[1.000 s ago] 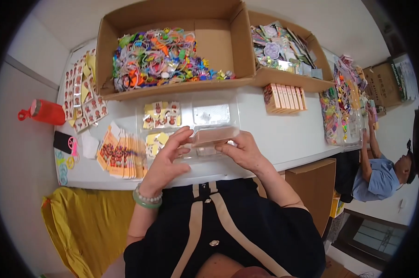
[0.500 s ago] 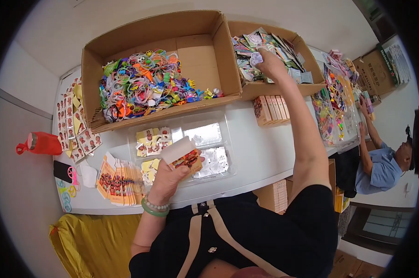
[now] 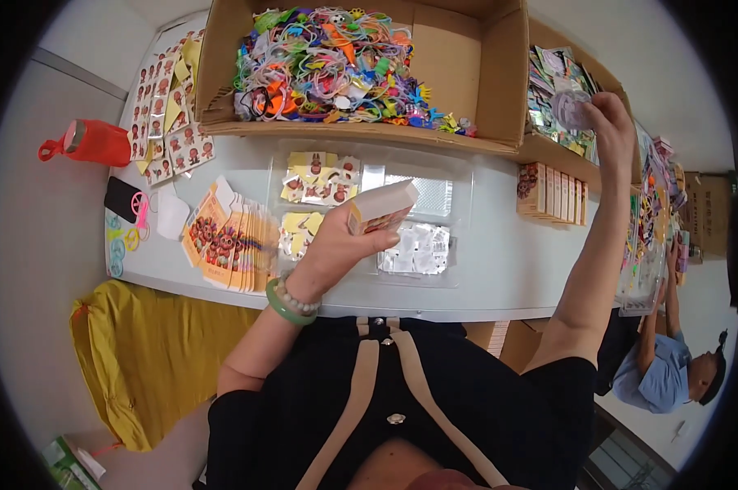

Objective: Packaging small colorful toy packets into plastic containers and cardboard boxes.

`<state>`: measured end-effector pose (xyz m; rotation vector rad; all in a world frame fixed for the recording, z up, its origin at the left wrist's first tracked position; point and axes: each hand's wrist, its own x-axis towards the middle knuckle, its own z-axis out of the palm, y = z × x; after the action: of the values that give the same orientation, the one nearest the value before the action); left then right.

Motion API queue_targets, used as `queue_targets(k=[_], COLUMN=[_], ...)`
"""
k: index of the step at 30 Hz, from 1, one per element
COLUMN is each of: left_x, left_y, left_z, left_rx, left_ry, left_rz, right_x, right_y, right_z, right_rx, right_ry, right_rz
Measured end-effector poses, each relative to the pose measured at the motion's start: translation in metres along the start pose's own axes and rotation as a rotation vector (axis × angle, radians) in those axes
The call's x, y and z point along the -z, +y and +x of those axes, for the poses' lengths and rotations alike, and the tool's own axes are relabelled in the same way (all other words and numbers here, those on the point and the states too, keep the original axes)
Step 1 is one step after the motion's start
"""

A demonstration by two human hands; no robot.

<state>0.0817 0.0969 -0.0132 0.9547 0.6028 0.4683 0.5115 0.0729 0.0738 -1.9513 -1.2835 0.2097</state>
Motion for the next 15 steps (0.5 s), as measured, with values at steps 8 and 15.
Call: queue_targets(k=[8, 15], left_x=[-0.018, -0.007], left_y=[0.003, 0.003], left_z=[-0.013, -0.026], left_rx=[0.067, 0.080], left_ry=[-0.054, -0.128], left_rz=[-0.044, 0.011], right_x=[-0.092, -0.114], right_y=[-0.160, -0.178], right_z=[-0.138, -0.152], right_rx=[0.398, 0.734], right_ry=[-0.324, -0.424], right_rz=[0.348, 0.035])
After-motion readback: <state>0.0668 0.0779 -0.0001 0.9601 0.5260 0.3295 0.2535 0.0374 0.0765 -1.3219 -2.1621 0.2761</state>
